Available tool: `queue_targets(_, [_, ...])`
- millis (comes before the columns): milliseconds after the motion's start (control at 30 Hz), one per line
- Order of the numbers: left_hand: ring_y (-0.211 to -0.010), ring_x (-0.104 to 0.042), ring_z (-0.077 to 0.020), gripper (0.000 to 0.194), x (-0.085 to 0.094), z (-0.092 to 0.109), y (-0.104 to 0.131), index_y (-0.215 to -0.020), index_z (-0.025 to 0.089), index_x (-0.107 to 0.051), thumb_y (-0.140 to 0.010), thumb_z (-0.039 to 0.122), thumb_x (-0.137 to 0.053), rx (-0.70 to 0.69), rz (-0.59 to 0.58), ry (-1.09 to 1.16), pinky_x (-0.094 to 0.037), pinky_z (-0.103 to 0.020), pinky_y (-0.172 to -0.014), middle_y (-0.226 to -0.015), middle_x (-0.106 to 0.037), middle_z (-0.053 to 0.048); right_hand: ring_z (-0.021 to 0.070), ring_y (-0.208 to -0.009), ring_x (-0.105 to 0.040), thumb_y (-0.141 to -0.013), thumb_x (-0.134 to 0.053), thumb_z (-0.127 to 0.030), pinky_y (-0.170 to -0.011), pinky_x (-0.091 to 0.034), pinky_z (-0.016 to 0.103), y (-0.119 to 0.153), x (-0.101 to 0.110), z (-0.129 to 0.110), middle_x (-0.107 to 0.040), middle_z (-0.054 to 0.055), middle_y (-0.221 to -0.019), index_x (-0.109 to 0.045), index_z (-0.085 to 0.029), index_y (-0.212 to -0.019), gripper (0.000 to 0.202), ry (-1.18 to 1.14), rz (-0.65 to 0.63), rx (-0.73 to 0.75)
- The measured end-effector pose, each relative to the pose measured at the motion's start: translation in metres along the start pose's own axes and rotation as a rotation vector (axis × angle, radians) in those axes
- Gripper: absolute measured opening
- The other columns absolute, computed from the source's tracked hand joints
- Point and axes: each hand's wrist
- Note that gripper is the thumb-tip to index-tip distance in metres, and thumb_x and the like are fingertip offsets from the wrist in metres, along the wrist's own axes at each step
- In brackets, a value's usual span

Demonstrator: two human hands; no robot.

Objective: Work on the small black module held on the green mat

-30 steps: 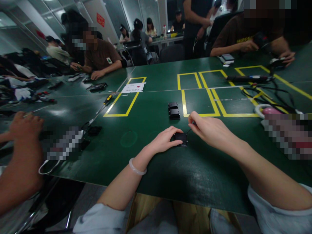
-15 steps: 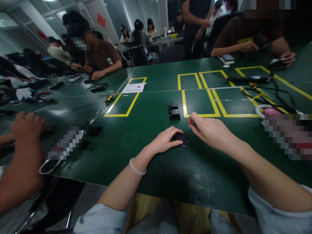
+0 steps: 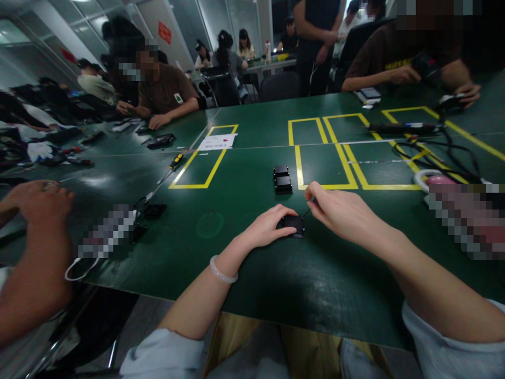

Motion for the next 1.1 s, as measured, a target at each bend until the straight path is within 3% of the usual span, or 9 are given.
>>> queue_targets(233, [-0.107, -0.057, -0.0231, 0.034, 0.0001, 0.0, -0.0001, -0.122, 0.022, -0.054, -0.092, 0.039, -0.058, -0.003, -0.004, -0.005, -0.045, -0.035, -0.093, -0.114, -0.058, -0.007, 0.0187, -0.063, -0.059, -0.097, -0.035, -0.035, -0.052, -0.026, 0.027, 0.0002, 0.0038, -0.0023, -0.066, 0.004, -0.076, -0.049, -0.02, -0.098, 0.021, 0.004, -0.015, -0.015])
queue_targets(500, [-0.107, -0.057, -0.0229, 0.032, -0.0005, -0.0003, -0.0003, -0.12, 0.022, -0.055, -0.093, 0.038, -0.057, -0.001, -0.004, -0.012, -0.044, -0.035, -0.093, -0.112, -0.058, -0.006, 0.0182, -0.063, -0.06, -0.095, -0.038, -0.028, -0.052, -0.026, 0.026, 0.0006, 0.0005, -0.0003, -0.066, 0.003, -0.079, -0.046, -0.019, -0.105, 0.016, -0.036, 0.005, -0.014])
queue_targets(700, [-0.107, -0.057, -0.0228, 0.034, -0.0003, -0.0004, -0.0005, -0.121, 0.022, -0.054, -0.093, 0.039, -0.057, 0.0, -0.004, -0.007, -0.045, -0.035, -0.093, -0.113, -0.058, -0.006, 0.0195, -0.063, -0.06, -0.097, -0.036, -0.036, -0.052, -0.025, 0.027, -0.0009, 0.0031, -0.0017, -0.065, 0.004, -0.074, -0.049, -0.02, -0.097, 0.021, 0.014, -0.023, -0.042])
queue_targets(967, [-0.106, -0.057, -0.0228, 0.033, -0.0005, -0.0008, -0.0002, -0.121, 0.022, -0.055, -0.093, 0.039, -0.057, -0.006, 0.002, -0.006, -0.045, -0.035, -0.093, -0.113, -0.058, -0.007, 0.017, -0.062, -0.057, -0.094, -0.039, -0.027, -0.053, -0.027, 0.027, 0.0014, 0.0031, -0.001, -0.065, 0.002, -0.078, -0.046, -0.02, -0.103, 0.013, -0.063, -0.011, -0.022])
queue_targets(1100, [-0.107, -0.057, -0.0229, 0.033, 0.0001, 0.0001, -0.0004, -0.121, 0.022, -0.055, -0.092, 0.038, -0.058, -0.004, 0.0, -0.007, -0.045, -0.035, -0.093, -0.113, -0.058, -0.007, 0.0173, -0.062, -0.058, -0.096, -0.038, -0.033, -0.052, -0.026, 0.026, 0.0001, 0.0051, -0.0025, -0.065, 0.002, -0.077, -0.047, -0.021, -0.098, 0.015, -0.057, -0.029, -0.03])
Point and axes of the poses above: each hand's wrist, its own y-axis away from the middle knuckle, its own x-axis out of the back of the hand, z = x × y
